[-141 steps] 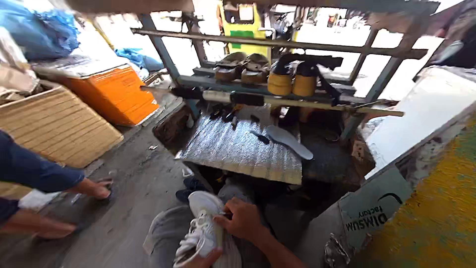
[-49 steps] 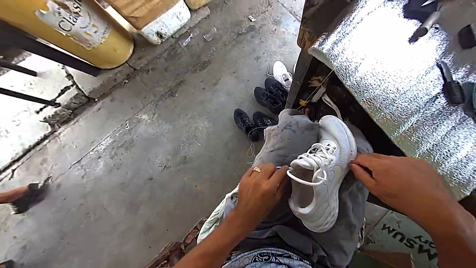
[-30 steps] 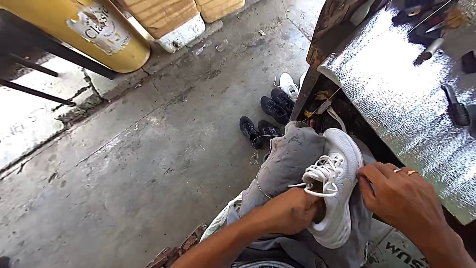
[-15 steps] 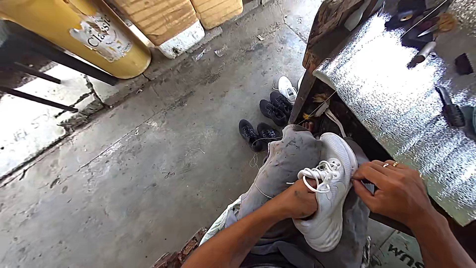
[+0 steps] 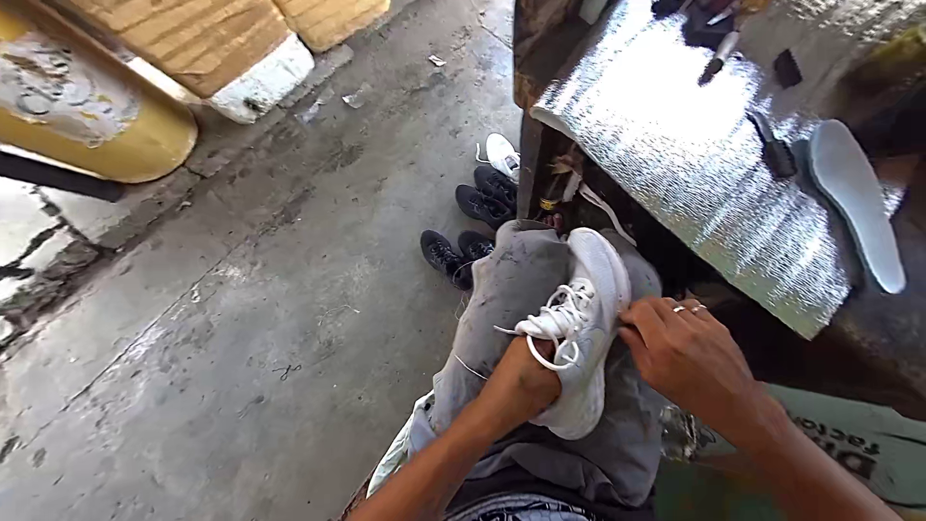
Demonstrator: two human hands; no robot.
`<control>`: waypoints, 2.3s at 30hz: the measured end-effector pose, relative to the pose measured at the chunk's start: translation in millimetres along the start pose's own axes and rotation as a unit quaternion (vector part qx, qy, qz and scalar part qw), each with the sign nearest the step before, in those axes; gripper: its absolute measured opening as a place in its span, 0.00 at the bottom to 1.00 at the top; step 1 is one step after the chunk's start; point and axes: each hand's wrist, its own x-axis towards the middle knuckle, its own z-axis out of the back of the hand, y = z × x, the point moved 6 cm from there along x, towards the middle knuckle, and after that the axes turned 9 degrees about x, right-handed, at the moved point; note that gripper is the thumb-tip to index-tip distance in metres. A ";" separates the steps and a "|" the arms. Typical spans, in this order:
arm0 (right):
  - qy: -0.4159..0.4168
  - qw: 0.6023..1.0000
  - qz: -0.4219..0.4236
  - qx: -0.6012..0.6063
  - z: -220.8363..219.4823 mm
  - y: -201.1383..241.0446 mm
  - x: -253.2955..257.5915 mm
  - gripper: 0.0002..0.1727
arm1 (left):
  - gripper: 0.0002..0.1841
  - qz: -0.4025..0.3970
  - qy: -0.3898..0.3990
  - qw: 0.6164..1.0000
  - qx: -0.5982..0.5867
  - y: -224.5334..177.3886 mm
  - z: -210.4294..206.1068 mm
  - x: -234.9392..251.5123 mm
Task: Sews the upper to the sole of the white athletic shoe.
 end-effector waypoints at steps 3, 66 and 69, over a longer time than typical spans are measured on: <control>-0.020 1.000 0.006 0.008 3.9 -7.5 2.9 0.21 | 0.04 -0.008 0.006 1.000 -0.019 -2.2 -0.3 2.5; -0.199 0.903 -0.241 0.294 -41.8 2.7 -46.9 0.36 | 0.14 -0.238 -0.006 0.806 -0.541 6.6 74.4 -59.4; -0.168 0.916 -0.250 0.265 -34.4 2.8 -39.3 0.16 | 0.11 -0.168 -0.006 0.872 -0.460 23.7 71.9 -63.1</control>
